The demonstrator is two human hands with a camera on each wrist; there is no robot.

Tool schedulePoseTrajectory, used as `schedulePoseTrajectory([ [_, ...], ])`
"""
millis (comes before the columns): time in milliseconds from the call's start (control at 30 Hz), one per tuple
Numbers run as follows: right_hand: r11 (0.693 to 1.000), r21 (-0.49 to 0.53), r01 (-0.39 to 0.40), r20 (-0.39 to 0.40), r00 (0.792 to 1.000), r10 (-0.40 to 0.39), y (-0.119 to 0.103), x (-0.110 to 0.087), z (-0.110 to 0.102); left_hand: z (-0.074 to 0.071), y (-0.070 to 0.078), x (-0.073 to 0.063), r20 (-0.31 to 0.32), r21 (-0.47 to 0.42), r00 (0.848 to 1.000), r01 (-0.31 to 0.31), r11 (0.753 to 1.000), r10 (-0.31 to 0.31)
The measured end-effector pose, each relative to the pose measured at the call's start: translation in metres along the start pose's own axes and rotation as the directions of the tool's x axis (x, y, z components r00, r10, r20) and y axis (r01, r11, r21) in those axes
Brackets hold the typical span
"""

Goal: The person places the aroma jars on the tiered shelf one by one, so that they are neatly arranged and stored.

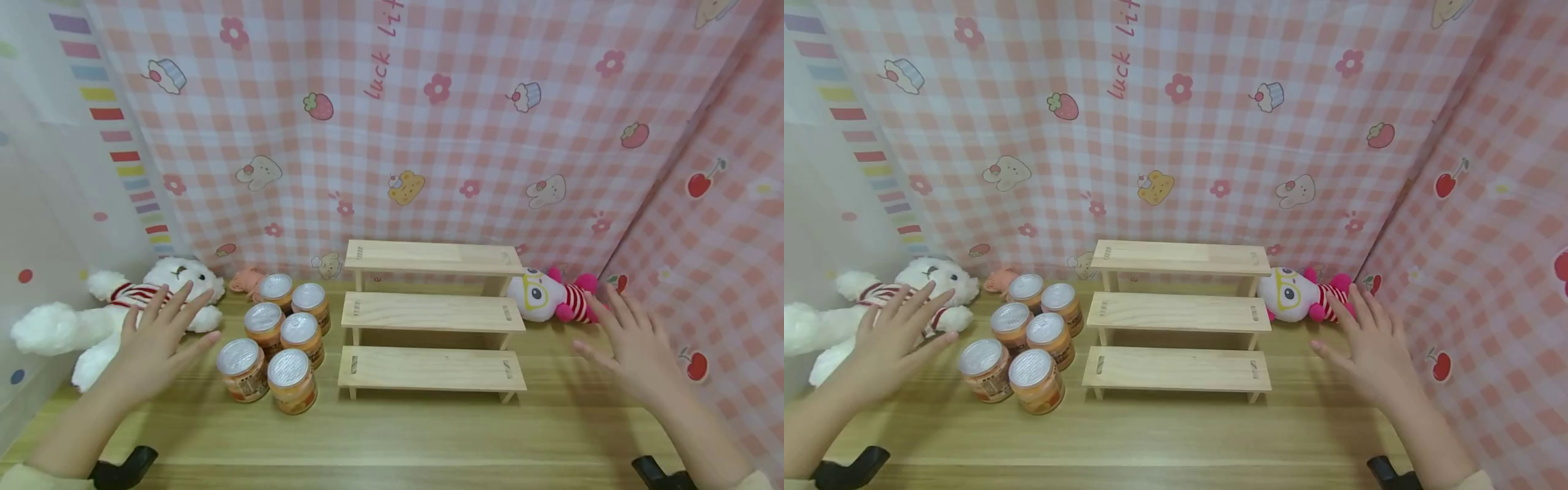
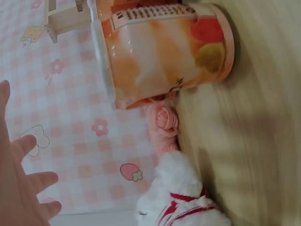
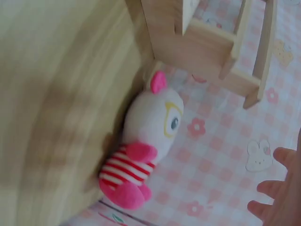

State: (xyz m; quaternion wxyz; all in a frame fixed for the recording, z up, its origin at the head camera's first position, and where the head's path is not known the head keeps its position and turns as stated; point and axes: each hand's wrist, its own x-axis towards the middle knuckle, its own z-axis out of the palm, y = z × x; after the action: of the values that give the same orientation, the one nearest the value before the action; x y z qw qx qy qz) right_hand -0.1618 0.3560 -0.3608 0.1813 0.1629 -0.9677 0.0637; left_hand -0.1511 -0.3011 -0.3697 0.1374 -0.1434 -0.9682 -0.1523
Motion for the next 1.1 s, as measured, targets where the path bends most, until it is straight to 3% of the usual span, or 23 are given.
schedulePoseTrajectory([
  [333, 0.989, 0.142, 0.052, -0.136, 0.990, -0.032, -0.023, -0.015, 0.024, 0.024, 0.005, -0.012, -0.160, -0.120, 0.986, -0.075, 0.990, 0.055],
  [533, 0.976, 0.208, 0.068, -0.169, 0.985, -0.032, -0.032, -0.020, 0.041, 0.038, 0.006, -0.018, -0.226, -0.239, 0.973, -0.106, 0.965, 0.051],
  [767, 0.961, 0.271, 0.055, -0.183, 0.983, -0.005, -0.041, -0.025, 0.060, 0.052, 0.009, -0.024, -0.243, -0.368, 0.970, -0.085, 0.926, -0.008],
  [967, 0.928, 0.372, 0.023, -0.159, 0.986, 0.039, -0.048, -0.031, 0.072, 0.065, 0.009, -0.027, -0.291, -0.378, 0.956, -0.085, 0.922, -0.031],
  [1100, 0.897, 0.442, 0.008, -0.135, 0.989, 0.057, -0.053, -0.034, 0.081, 0.075, 0.007, -0.030, -0.282, -0.413, 0.957, -0.064, 0.909, -0.061],
])
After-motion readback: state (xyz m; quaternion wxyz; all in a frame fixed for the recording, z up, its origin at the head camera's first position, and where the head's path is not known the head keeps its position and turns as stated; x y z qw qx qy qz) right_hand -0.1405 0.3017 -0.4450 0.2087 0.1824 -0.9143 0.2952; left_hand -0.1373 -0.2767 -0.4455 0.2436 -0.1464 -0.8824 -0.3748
